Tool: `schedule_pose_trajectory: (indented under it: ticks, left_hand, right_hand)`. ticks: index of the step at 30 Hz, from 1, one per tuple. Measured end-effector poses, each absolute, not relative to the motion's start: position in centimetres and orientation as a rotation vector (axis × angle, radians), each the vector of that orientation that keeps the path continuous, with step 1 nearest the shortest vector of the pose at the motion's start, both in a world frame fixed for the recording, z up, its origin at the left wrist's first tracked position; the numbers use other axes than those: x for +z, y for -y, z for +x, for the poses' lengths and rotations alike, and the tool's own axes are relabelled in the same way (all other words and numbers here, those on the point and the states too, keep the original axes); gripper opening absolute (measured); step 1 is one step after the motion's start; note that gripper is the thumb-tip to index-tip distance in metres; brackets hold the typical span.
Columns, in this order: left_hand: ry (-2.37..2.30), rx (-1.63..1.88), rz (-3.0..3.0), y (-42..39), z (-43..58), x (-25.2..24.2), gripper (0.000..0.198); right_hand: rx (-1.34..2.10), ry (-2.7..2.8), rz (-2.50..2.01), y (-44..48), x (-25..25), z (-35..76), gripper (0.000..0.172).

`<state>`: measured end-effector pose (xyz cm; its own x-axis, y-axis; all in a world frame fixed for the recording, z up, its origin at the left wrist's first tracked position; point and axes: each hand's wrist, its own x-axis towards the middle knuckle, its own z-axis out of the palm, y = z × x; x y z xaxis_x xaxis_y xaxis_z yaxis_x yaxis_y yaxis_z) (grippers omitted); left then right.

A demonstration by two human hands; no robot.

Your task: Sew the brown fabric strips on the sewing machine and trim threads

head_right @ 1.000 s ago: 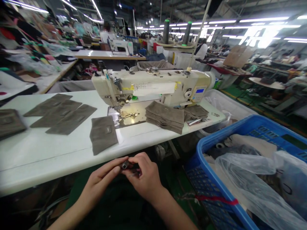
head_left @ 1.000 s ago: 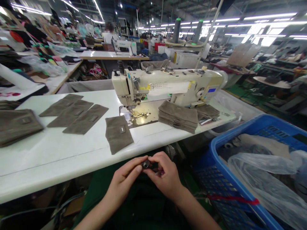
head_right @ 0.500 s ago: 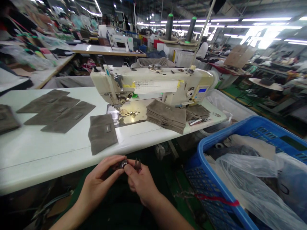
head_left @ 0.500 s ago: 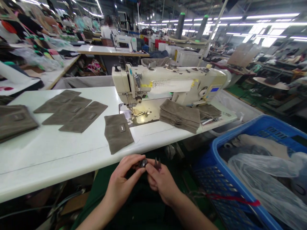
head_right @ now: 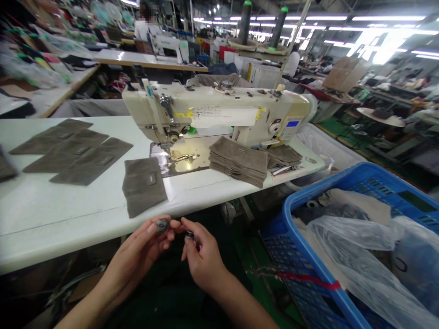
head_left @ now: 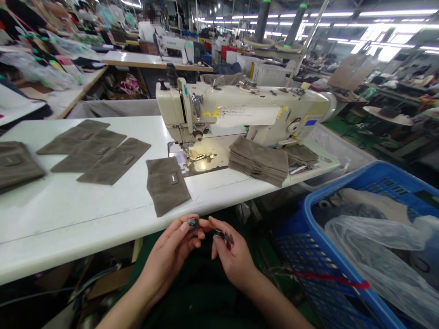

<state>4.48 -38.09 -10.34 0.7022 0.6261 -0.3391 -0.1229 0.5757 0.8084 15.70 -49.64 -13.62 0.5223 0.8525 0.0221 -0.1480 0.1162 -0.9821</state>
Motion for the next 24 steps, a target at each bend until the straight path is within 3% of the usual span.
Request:
schedule_pose_trajectory:
  ticks: [6,12,24]
  left_hand:
    - [-0.59,0.504,0.886,38.1,4.2,-9.7,0.026]
    - [-0.617,0.563,0.951,37.9,3.8,-9.9,0.022]
    - [-0.703,0.331,0.818,39.2,3.7,-9.7,0.028]
  right_hand:
    - [0.775,0.829,-1.14,50.1,-14.1,15.9,0.048]
    - [0.832,0.642,-1.078,50.0,-12.8,16.1,0.02]
    - [1.089,0.138,-0.771,49.5,-11.7,17.3,0.046]
